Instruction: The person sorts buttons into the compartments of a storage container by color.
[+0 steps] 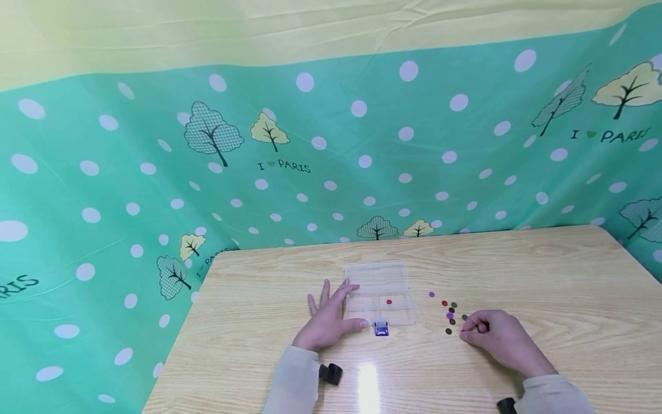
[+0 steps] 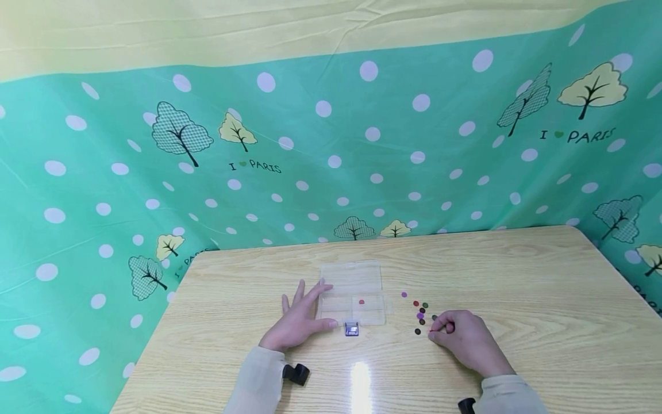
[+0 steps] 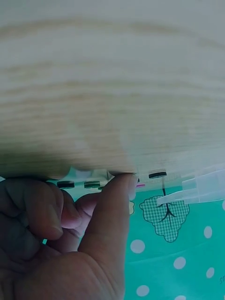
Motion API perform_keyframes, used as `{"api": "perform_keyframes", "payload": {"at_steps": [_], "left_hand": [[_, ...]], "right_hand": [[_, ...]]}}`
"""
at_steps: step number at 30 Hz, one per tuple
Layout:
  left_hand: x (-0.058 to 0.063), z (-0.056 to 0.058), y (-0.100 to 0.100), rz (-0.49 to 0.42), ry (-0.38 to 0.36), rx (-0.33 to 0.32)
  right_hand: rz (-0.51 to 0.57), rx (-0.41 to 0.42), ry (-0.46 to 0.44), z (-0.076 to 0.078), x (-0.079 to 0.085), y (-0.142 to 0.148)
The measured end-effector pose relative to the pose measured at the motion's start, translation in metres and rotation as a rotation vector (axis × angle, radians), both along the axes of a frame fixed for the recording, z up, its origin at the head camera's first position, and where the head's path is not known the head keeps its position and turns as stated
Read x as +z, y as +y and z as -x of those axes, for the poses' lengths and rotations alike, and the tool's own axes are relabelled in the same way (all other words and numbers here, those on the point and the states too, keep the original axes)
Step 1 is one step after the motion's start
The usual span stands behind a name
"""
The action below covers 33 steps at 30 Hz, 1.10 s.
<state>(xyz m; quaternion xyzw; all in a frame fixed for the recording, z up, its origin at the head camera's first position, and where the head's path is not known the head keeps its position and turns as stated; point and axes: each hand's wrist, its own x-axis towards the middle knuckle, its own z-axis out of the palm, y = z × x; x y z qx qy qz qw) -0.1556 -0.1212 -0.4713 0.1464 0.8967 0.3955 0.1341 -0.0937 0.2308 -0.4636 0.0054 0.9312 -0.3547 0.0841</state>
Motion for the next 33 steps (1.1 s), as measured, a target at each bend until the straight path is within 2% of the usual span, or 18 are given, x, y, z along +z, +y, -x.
{"api": "perform_keyframes", "payload": {"at_steps": [21,33], "left_hand": [[-0.0018,0.0007,0.0000,-0.006,-0.001,0.000],[-0.0018,0.0003,-0.0004,-0.002,0.006,-0.006]], "right_hand": [[0.002,0.026,0.048,-0.0007,0.0005,0.0005],[-0.008,-0.008,0.096,-0.0001,0.0037,-0.0002]]}}
